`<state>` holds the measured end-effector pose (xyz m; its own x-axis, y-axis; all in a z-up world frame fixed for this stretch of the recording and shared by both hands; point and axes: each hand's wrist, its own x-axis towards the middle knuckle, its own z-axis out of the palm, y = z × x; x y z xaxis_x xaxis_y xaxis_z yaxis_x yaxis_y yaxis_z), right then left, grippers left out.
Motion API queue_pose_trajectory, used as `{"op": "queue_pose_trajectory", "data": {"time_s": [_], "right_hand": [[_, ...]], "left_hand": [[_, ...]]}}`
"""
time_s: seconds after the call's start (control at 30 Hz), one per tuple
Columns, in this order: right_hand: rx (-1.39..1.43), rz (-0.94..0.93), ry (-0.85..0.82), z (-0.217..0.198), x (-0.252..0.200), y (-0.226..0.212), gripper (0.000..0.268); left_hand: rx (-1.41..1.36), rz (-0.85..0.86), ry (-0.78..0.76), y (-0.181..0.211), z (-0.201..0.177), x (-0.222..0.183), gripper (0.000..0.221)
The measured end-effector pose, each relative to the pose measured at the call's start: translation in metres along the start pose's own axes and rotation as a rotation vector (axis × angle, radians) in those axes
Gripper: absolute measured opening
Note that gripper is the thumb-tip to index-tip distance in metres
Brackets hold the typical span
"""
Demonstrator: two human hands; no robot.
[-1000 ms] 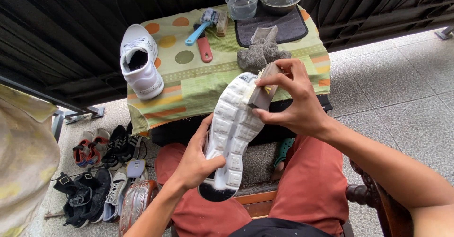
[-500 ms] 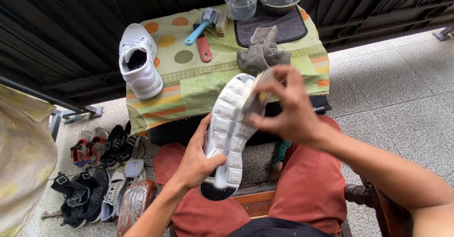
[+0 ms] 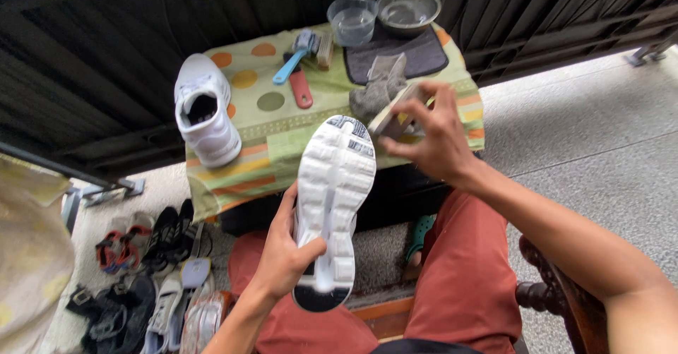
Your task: Cleaning the sole of a white sneaker using a brush, cloth, and cleaning solution at a polishing station.
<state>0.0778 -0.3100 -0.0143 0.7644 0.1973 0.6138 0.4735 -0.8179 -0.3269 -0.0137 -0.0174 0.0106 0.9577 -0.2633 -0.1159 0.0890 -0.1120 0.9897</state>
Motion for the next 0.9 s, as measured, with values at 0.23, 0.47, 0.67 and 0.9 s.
{"op": "queue_pose_trajectory", "data": {"time_s": [0.23,0.47,0.67,0.9], "right_hand": [[0.1,0.187,0.254,0.003,0.101,0.089,0.036],[-0.314,0.456,-0.196,0.083,0.19,0.207,0.05],[-0.591,0.405,-0.288,0.114,0.206,0.244,0.062],[-0.593,0.397,-0.345,0.121,0.205,0.247,0.063]], "left_hand": [[-0.328,-0.114,0.071,-0.037,0.0,0.004,0.085],[-0.86,-0.401,0.37,-0.059,0.003,0.004,0.039],[-1.015,-0.55,0.413,-0.032,-0.001,0.016,0.049],[-0.809,-0.429,0.484,-0.06,0.003,0.018,0.03]]}}
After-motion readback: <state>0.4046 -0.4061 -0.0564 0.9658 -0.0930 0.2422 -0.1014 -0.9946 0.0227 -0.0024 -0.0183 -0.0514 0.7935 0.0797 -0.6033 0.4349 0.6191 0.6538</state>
